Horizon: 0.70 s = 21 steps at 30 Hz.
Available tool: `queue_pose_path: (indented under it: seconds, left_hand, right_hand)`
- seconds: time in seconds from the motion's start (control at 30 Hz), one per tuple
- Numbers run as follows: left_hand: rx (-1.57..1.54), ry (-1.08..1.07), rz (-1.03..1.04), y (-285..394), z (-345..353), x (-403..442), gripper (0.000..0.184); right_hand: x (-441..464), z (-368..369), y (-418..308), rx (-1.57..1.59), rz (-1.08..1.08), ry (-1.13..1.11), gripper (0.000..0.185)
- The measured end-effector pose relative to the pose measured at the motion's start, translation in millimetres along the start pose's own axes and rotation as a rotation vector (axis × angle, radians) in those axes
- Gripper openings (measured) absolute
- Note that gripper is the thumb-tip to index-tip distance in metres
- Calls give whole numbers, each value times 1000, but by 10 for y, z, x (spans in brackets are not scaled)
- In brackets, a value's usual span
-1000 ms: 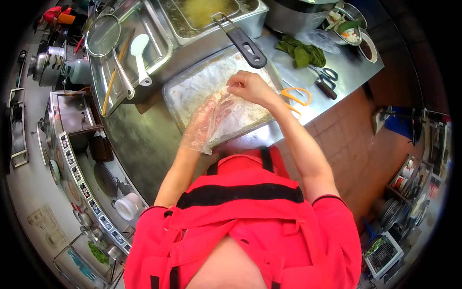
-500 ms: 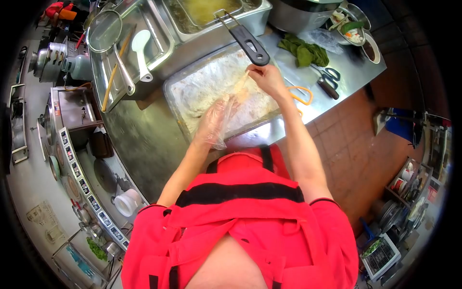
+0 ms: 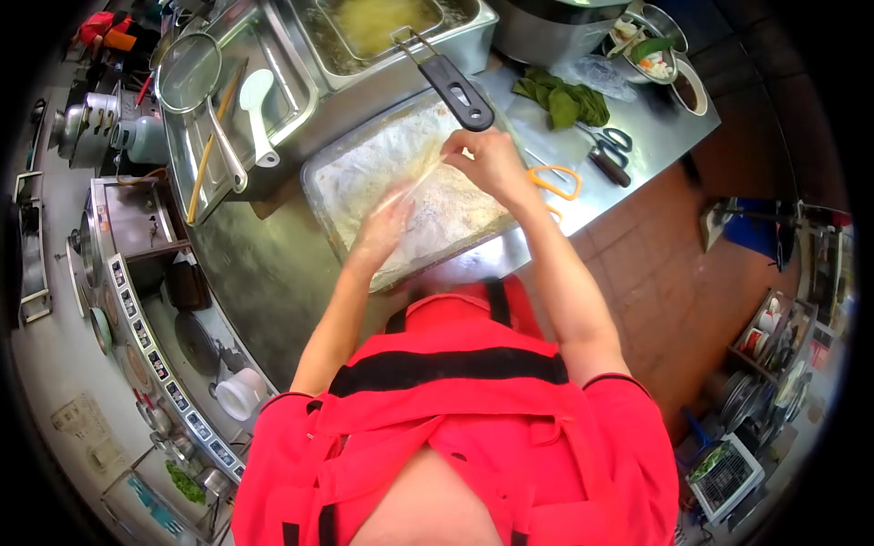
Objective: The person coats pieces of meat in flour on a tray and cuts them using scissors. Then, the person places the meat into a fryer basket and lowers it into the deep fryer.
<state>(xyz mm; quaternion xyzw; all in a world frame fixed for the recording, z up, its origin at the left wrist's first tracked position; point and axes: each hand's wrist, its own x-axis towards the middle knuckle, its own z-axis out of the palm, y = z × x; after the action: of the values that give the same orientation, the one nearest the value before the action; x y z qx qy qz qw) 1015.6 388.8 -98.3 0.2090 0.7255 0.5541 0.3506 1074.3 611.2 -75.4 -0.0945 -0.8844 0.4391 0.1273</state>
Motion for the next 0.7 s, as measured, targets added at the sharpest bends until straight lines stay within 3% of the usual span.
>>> queue_pose_path:
  seconds: [0.03,0.1,0.17,0.23,0.27,0.33,0.4,0.53,0.7]
  left_hand:
    - [109,-11,66,-38,6,-9,44]
    - [570,32,588,-114,-38,37,44]
    - [806,49,738,-132,-41,62,45]
    - [817,33,509,71,-19,53,45]
    - [845,0,557,48,-39,70,46]
    - [900,-77,650,-13,-97,102,47]
    - [916,-110,618,-36,-70,102,49]
    - [941,-63,741,69,-93,67,40]
    - [1010,-83,753,-78,-150,106,41]
  right_hand:
    - [10,-5,30,3,14,33,13]
    - [-9,10,68,9,65,7,13]
    - [-17,24,156,-4,85,-5,13]
    - [-40,23,168,-4,171,-23,16]
    - [-53,24,163,-5,213,-34,17]
    - [-49,62,60,-58,84,-20,21]
    - [-32,121,88,-120,-57,-54,27]
    - [17,259,188,-229,-79,-185,18]
    - [161,262,277,-320,-42,-134,10]
